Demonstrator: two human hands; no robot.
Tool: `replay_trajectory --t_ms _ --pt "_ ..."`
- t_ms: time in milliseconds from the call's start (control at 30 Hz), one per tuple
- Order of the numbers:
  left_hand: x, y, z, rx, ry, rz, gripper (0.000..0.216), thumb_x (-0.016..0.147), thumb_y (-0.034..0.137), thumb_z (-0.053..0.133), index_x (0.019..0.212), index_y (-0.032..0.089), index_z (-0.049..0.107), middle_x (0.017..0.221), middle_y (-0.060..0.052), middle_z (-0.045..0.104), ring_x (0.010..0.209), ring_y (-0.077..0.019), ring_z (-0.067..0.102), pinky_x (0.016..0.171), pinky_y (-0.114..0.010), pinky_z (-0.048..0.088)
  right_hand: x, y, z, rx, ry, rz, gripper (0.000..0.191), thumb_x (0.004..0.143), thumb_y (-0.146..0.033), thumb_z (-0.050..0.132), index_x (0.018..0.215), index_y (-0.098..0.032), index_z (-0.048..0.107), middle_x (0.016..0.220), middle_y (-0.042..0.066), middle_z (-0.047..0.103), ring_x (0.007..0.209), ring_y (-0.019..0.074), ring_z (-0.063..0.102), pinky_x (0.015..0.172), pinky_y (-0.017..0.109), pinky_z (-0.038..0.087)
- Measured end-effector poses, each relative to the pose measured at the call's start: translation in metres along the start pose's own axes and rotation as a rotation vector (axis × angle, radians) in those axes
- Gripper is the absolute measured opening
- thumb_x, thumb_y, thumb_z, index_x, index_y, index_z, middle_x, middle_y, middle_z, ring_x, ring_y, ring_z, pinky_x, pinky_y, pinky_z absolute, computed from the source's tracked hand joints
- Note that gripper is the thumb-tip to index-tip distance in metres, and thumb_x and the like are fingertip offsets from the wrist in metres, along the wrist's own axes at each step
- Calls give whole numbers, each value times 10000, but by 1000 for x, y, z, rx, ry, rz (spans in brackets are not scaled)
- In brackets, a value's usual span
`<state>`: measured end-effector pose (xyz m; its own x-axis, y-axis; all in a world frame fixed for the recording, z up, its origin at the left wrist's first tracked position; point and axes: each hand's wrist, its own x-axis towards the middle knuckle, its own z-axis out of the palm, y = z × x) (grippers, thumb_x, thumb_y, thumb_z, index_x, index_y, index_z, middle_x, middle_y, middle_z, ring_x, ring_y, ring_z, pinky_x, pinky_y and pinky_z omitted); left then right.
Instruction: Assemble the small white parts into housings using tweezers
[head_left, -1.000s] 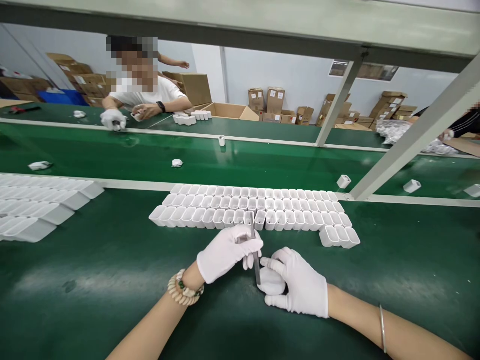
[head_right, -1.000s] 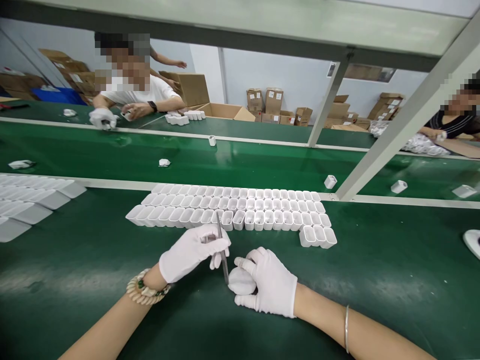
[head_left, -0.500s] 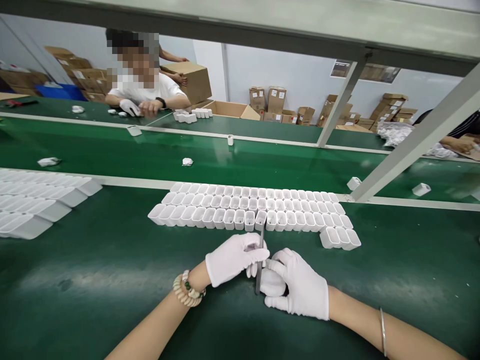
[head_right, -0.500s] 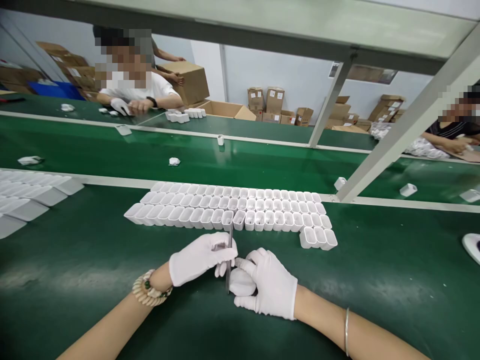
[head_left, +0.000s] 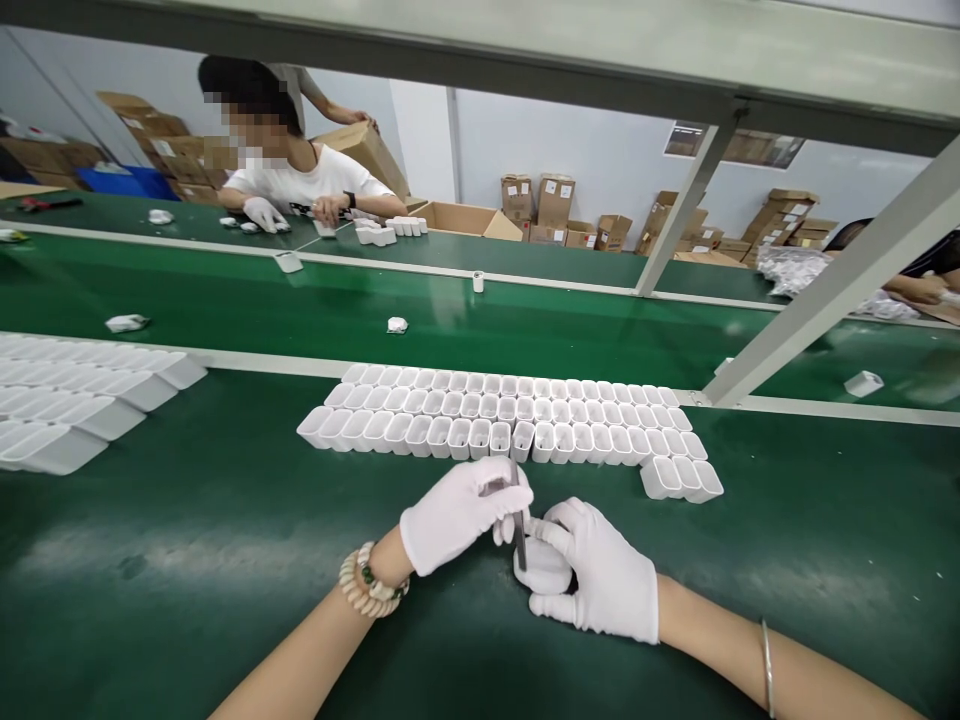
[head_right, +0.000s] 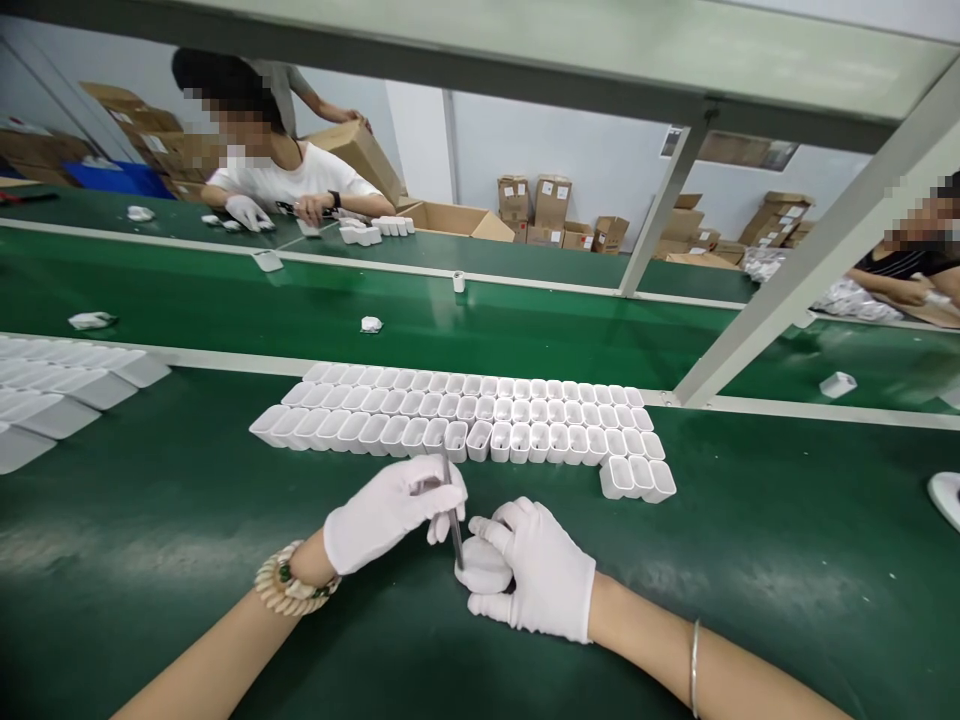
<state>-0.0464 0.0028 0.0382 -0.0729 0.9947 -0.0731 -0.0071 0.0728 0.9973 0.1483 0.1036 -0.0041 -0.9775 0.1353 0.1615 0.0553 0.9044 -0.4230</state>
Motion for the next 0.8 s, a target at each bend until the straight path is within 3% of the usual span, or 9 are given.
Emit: replay_trajectory --t_ms 100,267,467,567,667,800 --pt "-2 4 -2 -50 51 24 307 832 437 654 778 144 579 627 19 612 494 -82 554 519 -221 478 -1 1 0 4 5 -13 646 767 -482 712 1259 -92 560 977 121 562 892 246 514 802 436 463" --pt "0 -2 1 30 -129 -60 268 859 392 628 765 146 575 567 32 590 482 -86 566 504 -209 470 0 1 0 -17 19 -15 594 760 -505 714 1179 -101 596 936 113 559 847 238 501 767 425 462" --pt "-3 3 1 -80 40 6 353 805 480 679 770 142 584 596 8 621 479 -91 569 508 -224 489 1 0 -1 -17 18 -27 544 768 -498 708 1140 -118 592 935 98 556 834 221 503 761 403 456" --pt "-2 1 4 -72 -43 -41 362 803 492 678 774 145 576 574 10 615 464 -101 577 485 -222 484 1 0 0 -18 31 -23 582 765 -521 704 1163 -113 582 934 101 557 838 229 502 757 410 456" --pt "0 -4 6 -4 -95 -72 310 843 445 641 776 148 579 588 9 625 482 -106 601 493 -219 489 2 1 1 -18 23 -2 504 773 -519 688 1087 -133 607 914 96 556 822 226 492 745 408 455" --pt "-3 -1 4 -47 64 17 302 835 433 652 785 143 583 620 -3 649 473 -95 588 496 -218 495 2 1 2 -15 26 -25 523 775 -518 696 1095 -115 601 925 102 553 828 224 494 755 412 454"
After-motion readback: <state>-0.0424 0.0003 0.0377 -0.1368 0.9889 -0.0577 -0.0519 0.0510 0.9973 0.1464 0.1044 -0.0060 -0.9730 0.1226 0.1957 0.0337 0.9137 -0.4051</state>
